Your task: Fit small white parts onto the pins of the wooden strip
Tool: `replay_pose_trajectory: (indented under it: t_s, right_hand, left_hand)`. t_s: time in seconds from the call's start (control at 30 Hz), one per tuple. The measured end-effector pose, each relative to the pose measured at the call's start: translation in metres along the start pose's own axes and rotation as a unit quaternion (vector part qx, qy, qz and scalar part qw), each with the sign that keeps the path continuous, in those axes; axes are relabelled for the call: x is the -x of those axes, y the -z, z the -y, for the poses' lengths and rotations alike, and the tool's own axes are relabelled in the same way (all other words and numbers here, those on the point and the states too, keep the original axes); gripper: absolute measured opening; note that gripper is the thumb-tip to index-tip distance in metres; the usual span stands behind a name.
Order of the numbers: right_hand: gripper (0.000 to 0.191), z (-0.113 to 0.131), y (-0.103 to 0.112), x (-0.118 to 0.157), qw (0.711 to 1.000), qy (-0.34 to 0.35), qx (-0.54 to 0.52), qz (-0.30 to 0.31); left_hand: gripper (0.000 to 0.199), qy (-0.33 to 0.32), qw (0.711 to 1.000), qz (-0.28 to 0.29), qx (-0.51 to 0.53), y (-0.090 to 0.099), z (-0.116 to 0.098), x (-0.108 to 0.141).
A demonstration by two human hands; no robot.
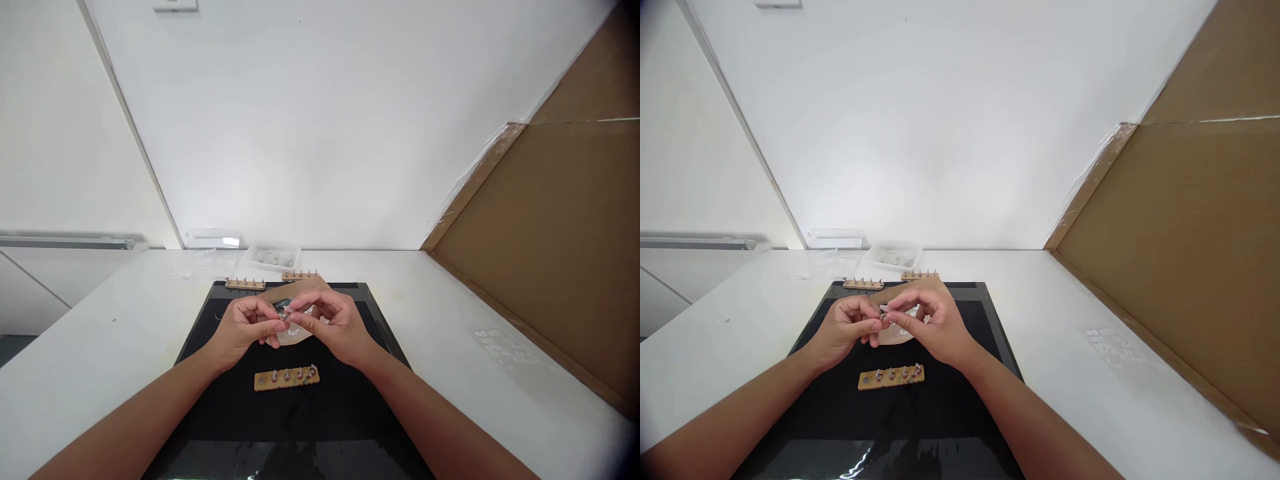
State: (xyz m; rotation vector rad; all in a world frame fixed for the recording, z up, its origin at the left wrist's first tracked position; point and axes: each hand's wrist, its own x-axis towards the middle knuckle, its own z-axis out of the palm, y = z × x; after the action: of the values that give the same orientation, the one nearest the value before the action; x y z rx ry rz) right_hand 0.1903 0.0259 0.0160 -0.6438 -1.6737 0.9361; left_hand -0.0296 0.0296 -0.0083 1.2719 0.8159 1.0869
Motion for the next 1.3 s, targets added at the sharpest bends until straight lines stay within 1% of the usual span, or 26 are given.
replay_pose_trajectory:
  t_s: [0.13, 0.27, 0.37, 0.47, 0.73, 0.87, 0.97, 1.07, 1.23, 1.3]
  right_hand:
    - [0.023, -0.001, -0.001, -0.003, 0.995, -0.057, -0.074, -0.041]
    - [0.030, -0.001, -0.001, -0.006, 0.987, -0.109, -0.090, -0.071]
    - [0.034, -0.003, 0.000, -0.007, 0.982, -0.145, -0.089, -0.075]
    - [0.036, -0.007, 0.000, -0.007, 0.979, -0.168, -0.093, -0.072]
    - [0.037, -0.010, 0.001, -0.007, 0.978, -0.169, -0.106, -0.063]
    - [0.033, -0.007, 0.000, -0.006, 0.979, -0.173, -0.098, -0.053]
    - [0.032, -0.006, -0.001, -0.006, 0.979, -0.172, -0.100, -0.055]
    - [0.032, -0.007, -0.002, -0.006, 0.979, -0.170, -0.097, -0.058]
    - [0.033, -0.012, -0.003, -0.005, 0.981, -0.163, -0.091, -0.055]
    - [0.033, -0.013, -0.003, -0.004, 0.983, -0.155, -0.077, -0.054]
  left_hand:
    - [0.032, -0.005, 1.000, -0.011, -0.008, -0.002, -0.002, -0.001]
    - [0.029, -0.030, 1.000, -0.005, -0.002, -0.002, -0.001, -0.001]
    - [0.025, -0.047, 0.999, 0.000, -0.005, -0.003, -0.001, 0.000]
    - [0.024, -0.056, 0.998, -0.006, -0.027, -0.005, -0.003, 0.001]
    - [0.030, -0.068, 0.993, -0.023, -0.092, -0.008, -0.004, 0.001]
    - [0.026, -0.091, 0.989, -0.027, -0.110, -0.007, -0.003, 0.001]
    - [0.022, -0.110, 0.986, -0.017, -0.126, -0.007, -0.004, 0.001]
    - [0.023, -0.099, 0.986, -0.020, -0.134, -0.009, -0.004, 0.000]
    - [0.029, -0.068, 0.984, -0.065, -0.150, -0.011, -0.005, -0.001]
    - [0.032, -0.060, 0.984, -0.073, -0.148, -0.011, -0.006, -0.001]
